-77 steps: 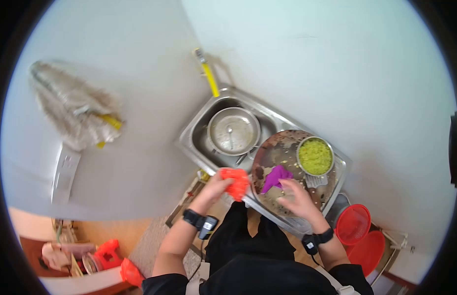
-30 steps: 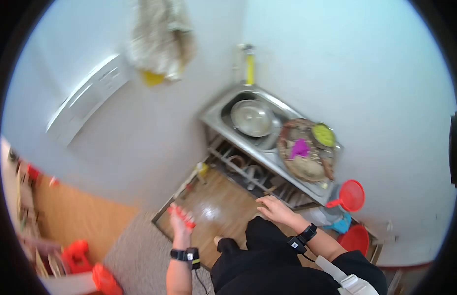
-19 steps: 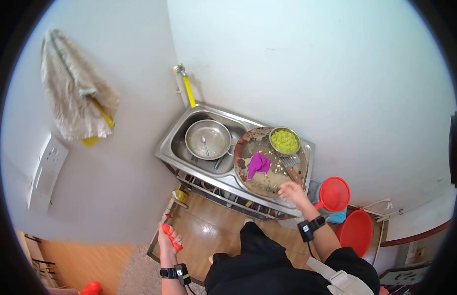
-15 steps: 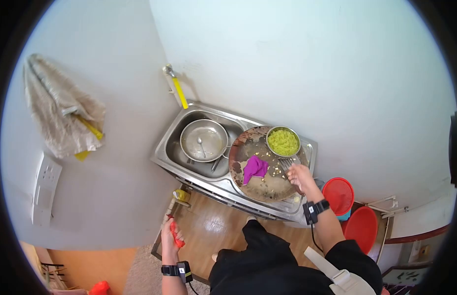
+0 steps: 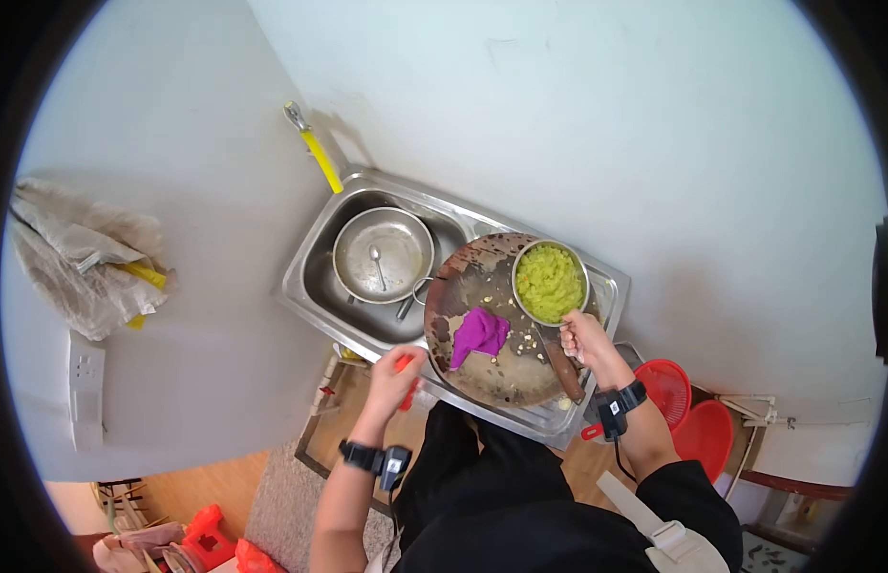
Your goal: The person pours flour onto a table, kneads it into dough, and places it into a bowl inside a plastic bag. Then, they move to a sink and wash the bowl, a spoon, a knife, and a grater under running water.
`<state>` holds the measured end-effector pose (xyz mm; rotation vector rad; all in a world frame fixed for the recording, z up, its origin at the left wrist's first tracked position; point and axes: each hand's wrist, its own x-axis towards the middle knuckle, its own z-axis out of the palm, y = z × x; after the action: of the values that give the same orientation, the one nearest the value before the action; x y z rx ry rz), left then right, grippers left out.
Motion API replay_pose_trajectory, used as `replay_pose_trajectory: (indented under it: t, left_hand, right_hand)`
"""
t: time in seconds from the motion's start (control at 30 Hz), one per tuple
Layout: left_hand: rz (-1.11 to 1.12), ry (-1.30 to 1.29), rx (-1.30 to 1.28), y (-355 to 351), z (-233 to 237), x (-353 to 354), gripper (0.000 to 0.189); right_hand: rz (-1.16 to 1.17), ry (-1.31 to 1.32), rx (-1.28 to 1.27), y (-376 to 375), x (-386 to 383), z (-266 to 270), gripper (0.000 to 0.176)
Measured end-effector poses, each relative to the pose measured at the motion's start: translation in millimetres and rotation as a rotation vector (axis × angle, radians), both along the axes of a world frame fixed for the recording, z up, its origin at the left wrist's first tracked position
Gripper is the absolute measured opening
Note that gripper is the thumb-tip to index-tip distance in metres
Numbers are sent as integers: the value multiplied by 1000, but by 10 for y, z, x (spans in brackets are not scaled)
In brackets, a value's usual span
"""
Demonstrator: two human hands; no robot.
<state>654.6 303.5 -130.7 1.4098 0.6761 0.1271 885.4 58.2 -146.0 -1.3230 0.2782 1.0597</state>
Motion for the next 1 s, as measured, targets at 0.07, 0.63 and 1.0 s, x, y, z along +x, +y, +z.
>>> replay_pose_trajectory:
  t: [0.07,0.63,1.0]
  left_hand:
    - [-154,-82,236,-125,-60,381,24]
    - [-480,-316,545,-351,237,806,41]
    - [-132,56,-275,39,227,515,21]
  right_hand:
    - [-18,-21,17,-108,-48,149,20]
    - [-207,-155,-91,-588,-238,177,22]
    - [-38,-235,-168,-127,-310,206,30]
